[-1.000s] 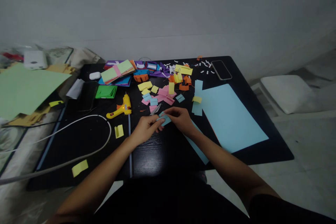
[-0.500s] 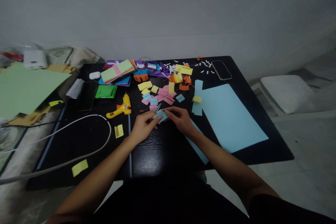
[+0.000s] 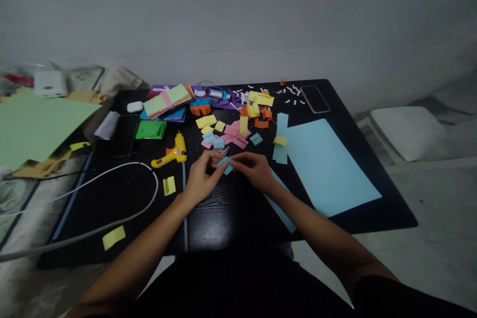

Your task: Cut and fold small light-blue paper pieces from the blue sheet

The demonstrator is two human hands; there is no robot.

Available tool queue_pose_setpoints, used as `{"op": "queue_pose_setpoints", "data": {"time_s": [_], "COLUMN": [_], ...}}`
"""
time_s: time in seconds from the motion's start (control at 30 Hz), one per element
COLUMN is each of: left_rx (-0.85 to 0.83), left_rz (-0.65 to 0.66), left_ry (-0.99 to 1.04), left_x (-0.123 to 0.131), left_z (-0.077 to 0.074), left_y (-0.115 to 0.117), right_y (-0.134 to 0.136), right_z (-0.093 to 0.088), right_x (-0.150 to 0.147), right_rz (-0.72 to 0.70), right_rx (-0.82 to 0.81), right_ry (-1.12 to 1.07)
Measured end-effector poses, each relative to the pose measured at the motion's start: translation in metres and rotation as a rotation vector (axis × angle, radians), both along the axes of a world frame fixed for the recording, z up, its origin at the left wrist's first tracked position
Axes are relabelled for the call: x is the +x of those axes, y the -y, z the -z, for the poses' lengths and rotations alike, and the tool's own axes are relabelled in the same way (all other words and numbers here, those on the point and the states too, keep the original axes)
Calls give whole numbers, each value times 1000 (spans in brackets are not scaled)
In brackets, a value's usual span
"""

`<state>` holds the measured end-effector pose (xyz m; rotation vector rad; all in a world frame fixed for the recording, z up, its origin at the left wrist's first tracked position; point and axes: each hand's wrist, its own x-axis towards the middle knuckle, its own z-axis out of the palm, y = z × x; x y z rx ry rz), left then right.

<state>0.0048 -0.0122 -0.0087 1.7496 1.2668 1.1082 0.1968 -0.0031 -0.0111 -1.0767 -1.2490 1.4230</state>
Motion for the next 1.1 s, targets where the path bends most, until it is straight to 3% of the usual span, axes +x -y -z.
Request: {"op": "queue_pose_setpoints", "data": {"time_s": [0.2,0.57,1.1], "left_rx": [-22,-81,-42], "left_rz": [51,5,-20], "left_ry": [38,167,185], "left_x": [0,1,1], "left_z": [-2,-3,-2], "left_y": [-2,-3,-4], "right_y": [3,1,3], "right_z": [-2,3,2], "right_x": [-2,-2,-3], "right_rz": [-6,-8,82], "right_rx": [30,-61,38], "right_ry": [32,-59,-41]}}
